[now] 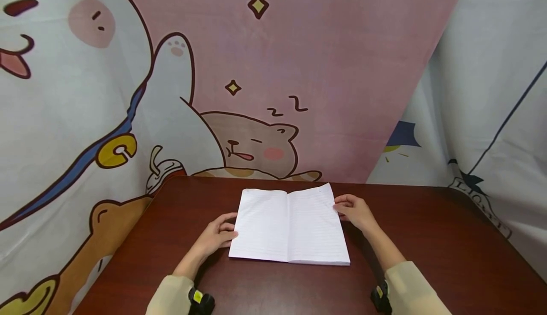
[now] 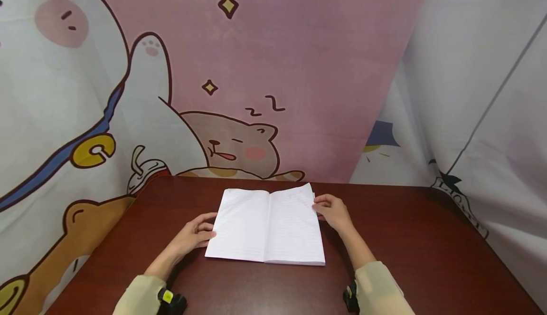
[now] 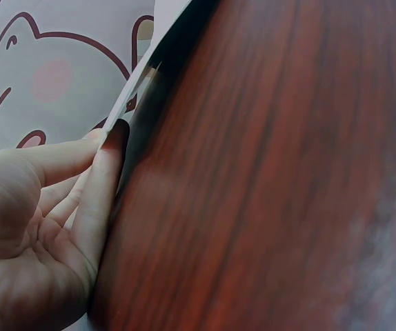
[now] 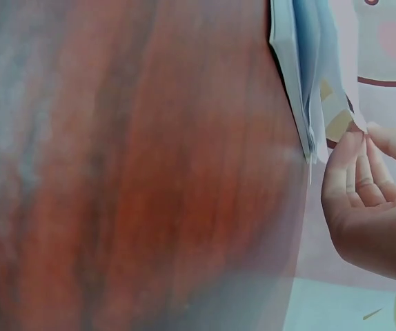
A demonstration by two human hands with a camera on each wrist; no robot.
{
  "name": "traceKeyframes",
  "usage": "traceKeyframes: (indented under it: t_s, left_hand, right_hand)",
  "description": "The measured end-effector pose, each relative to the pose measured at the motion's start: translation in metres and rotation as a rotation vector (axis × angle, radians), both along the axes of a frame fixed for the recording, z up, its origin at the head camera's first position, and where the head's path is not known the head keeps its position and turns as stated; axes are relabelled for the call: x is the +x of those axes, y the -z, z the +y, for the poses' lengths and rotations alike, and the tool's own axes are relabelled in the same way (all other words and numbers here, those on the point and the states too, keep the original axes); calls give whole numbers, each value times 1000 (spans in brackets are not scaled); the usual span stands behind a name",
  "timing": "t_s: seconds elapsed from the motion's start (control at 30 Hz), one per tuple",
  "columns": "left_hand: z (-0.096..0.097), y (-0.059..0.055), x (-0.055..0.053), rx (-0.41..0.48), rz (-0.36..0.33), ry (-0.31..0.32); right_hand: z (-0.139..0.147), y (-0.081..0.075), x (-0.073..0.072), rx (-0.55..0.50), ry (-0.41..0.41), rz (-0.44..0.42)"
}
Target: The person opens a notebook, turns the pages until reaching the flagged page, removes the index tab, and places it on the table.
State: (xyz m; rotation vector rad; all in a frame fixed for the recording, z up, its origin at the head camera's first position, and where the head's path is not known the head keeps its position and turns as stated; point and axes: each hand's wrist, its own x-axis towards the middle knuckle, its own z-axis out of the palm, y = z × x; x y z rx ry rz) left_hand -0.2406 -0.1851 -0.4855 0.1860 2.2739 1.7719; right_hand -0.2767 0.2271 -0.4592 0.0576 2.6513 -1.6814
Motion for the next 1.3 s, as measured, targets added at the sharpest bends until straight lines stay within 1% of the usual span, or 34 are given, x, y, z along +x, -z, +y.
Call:
traceKeyframes:
  t_s: [0.1, 0.33, 0.5, 0.63, 0.73, 0.87, 0.97, 1.2, 1.3]
  left_hand:
    - [0, 0, -1, 5, -2, 1]
    - [2, 0, -1, 10, -6, 1]
    - [2, 0, -1, 9, -5, 3]
    - [1, 0, 0, 5, -3, -2]
    - [1, -1, 1, 0, 1, -3]
    - [1, -1, 1, 6, 1, 0]
    - [1, -1, 1, 15, -2, 2]
    - [1, 0, 1, 19, 0, 10]
    - [1, 0, 1, 11, 0, 1]
  right_hand:
    - [-1, -2, 1, -8, 1, -13]
    - [-3, -3, 3, 35, 33, -12]
    - [-3, -3, 4, 57, 40, -16]
    - [-4, -3, 5, 49, 42, -10]
    - [-5, -4, 5, 49, 43, 16]
    - [-7, -7, 5, 111, 64, 63]
    - [-9, -8, 6, 144, 84, 80]
    - [-13, -11, 7, 139, 113, 103]
    - [-14, -13, 7, 101, 89, 115]
